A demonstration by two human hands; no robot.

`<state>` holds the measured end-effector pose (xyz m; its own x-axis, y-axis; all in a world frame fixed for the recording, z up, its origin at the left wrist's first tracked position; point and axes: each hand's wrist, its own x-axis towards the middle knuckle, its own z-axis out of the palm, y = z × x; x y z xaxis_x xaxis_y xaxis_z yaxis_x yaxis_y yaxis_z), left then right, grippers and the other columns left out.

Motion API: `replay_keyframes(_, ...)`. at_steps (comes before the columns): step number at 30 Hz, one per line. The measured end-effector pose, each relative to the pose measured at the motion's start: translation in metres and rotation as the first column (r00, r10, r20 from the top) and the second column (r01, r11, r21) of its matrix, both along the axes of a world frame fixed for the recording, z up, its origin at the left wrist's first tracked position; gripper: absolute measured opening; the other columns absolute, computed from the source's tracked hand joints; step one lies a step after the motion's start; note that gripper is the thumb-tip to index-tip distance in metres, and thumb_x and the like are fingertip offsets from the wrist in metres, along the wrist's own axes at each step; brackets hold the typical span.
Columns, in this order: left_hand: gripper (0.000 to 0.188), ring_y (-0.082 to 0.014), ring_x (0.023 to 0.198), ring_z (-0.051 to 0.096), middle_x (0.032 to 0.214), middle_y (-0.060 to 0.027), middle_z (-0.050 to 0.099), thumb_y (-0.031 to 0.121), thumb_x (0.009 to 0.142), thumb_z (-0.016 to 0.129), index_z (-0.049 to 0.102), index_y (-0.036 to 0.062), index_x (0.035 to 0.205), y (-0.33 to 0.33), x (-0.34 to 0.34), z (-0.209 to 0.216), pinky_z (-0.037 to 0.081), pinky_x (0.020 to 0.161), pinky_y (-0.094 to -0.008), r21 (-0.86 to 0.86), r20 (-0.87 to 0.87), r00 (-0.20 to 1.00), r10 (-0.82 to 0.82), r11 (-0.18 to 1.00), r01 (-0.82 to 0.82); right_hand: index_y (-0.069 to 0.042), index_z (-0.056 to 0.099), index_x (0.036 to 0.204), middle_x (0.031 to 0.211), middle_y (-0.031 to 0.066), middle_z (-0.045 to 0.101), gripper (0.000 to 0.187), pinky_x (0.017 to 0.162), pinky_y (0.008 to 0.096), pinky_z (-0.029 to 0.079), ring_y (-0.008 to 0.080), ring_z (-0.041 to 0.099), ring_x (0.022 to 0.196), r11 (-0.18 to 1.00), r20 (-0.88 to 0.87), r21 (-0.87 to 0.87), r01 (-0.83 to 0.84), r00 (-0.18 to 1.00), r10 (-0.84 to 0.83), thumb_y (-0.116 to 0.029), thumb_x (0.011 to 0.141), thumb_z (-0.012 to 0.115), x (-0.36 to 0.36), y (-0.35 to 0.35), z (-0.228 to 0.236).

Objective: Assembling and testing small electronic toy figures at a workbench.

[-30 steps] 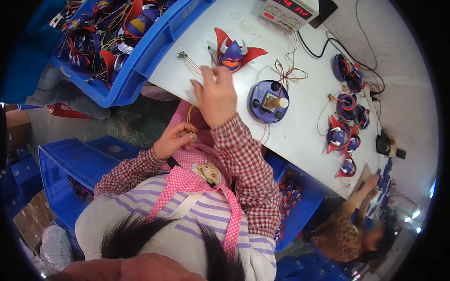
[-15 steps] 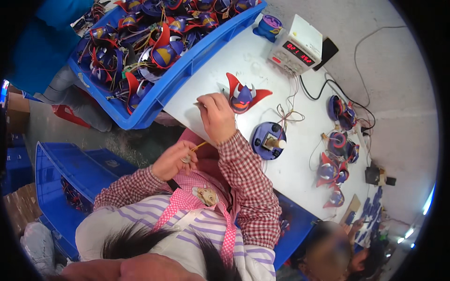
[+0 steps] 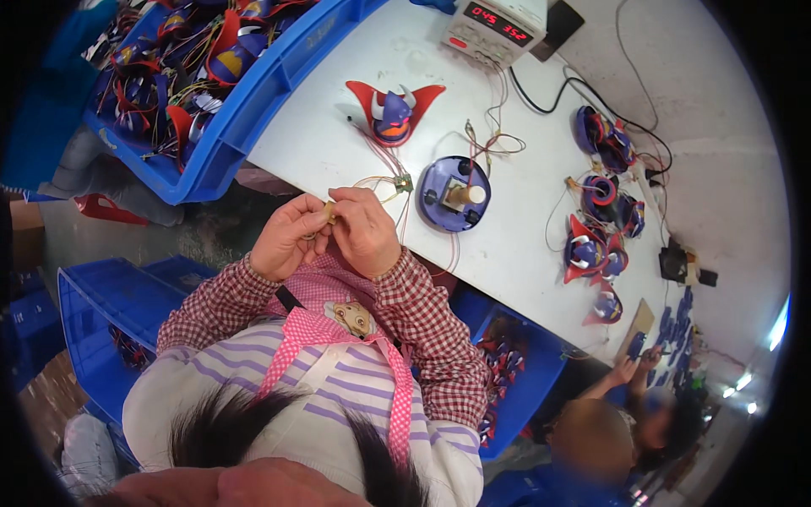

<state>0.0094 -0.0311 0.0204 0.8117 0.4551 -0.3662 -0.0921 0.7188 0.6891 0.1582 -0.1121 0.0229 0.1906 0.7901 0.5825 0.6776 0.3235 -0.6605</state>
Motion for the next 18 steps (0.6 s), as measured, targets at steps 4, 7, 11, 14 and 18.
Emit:
replay_keyframes(4, 0.011, -0.0097, 0.058, 0.056, 0.080, -0.0047, 0.060, 0.014, 0.093, 0.059, 0.053, 0.0050, 0.092, -0.004, 0.004, -0.005, 0.042, 0.046, -0.0191, -0.015, -0.038, 0.996, 0.083, 0.996, -0.084, 0.000, 0.060, 0.102, 0.104, 0.0180, 0.059, 0.035, 0.078, 0.0390, 0.050, 0.0352, 0.059, 0.093, 0.998, 0.133, 0.025, 0.058, 0.989, -0.061, 0.004, 0.068, 0.068, 0.006, -0.013, 0.004)
replay_keyframes(7, 0.009, -0.0100, 0.058, 0.056, 0.075, -0.0052, 0.060, 0.012, 0.092, 0.058, 0.054, 0.0048, 0.090, -0.006, 0.006, -0.008, 0.043, 0.048, -0.0195, 0.098, -0.099, 0.990, 0.097, 0.991, -0.087, -0.001, 0.063, 0.102, 0.093, 0.0139, 0.058, 0.029, 0.073, 0.0390, 0.046, 0.0323, 0.057, 0.085, 0.990, 0.064, 0.022, 0.138, 0.988, -0.139, -0.003, 0.074, 0.069, 0.006, -0.025, 0.010)
replay_keyframes(11, 0.005, -0.0118, 0.065, 0.059, 0.081, -0.0078, 0.062, 0.008, 0.092, 0.055, 0.051, 0.0050, 0.090, -0.011, 0.006, -0.012, 0.046, 0.050, -0.0197, 0.083, -0.060, 0.997, 0.049, 0.996, -0.044, -0.002, 0.062, 0.094, 0.085, 0.0117, 0.058, 0.016, 0.069, 0.0391, 0.045, 0.0306, 0.056, 0.077, 0.991, 0.042, -0.043, 0.128, 0.991, -0.127, -0.005, 0.079, 0.069, 0.006, -0.031, 0.010)
replay_keyframes(14, 0.006, -0.0104, 0.064, 0.060, 0.081, -0.0066, 0.063, 0.008, 0.092, 0.056, 0.051, 0.0061, 0.089, -0.017, 0.007, -0.015, 0.046, 0.051, -0.0197, 0.051, -0.046, 0.995, 0.083, 0.995, -0.081, -0.002, 0.062, 0.095, 0.086, 0.0115, 0.058, 0.016, 0.069, 0.0386, 0.046, 0.0303, 0.056, 0.077, 0.991, 0.011, -0.076, 0.109, 0.994, -0.108, -0.004, 0.080, 0.068, 0.005, -0.033, 0.006)
replay_keyframes(18, 0.005, -0.0097, 0.064, 0.061, 0.081, -0.0063, 0.063, 0.008, 0.093, 0.054, 0.051, 0.0060, 0.089, -0.020, 0.009, -0.016, 0.048, 0.051, -0.0193, 0.057, -0.044, 0.994, 0.097, 0.994, -0.095, -0.002, 0.061, 0.097, 0.085, 0.0118, 0.059, 0.019, 0.069, 0.0380, 0.046, 0.0304, 0.057, 0.076, 0.990, -0.028, -0.119, 0.076, 0.996, -0.080, -0.003, 0.079, 0.068, 0.003, -0.037, 0.000)
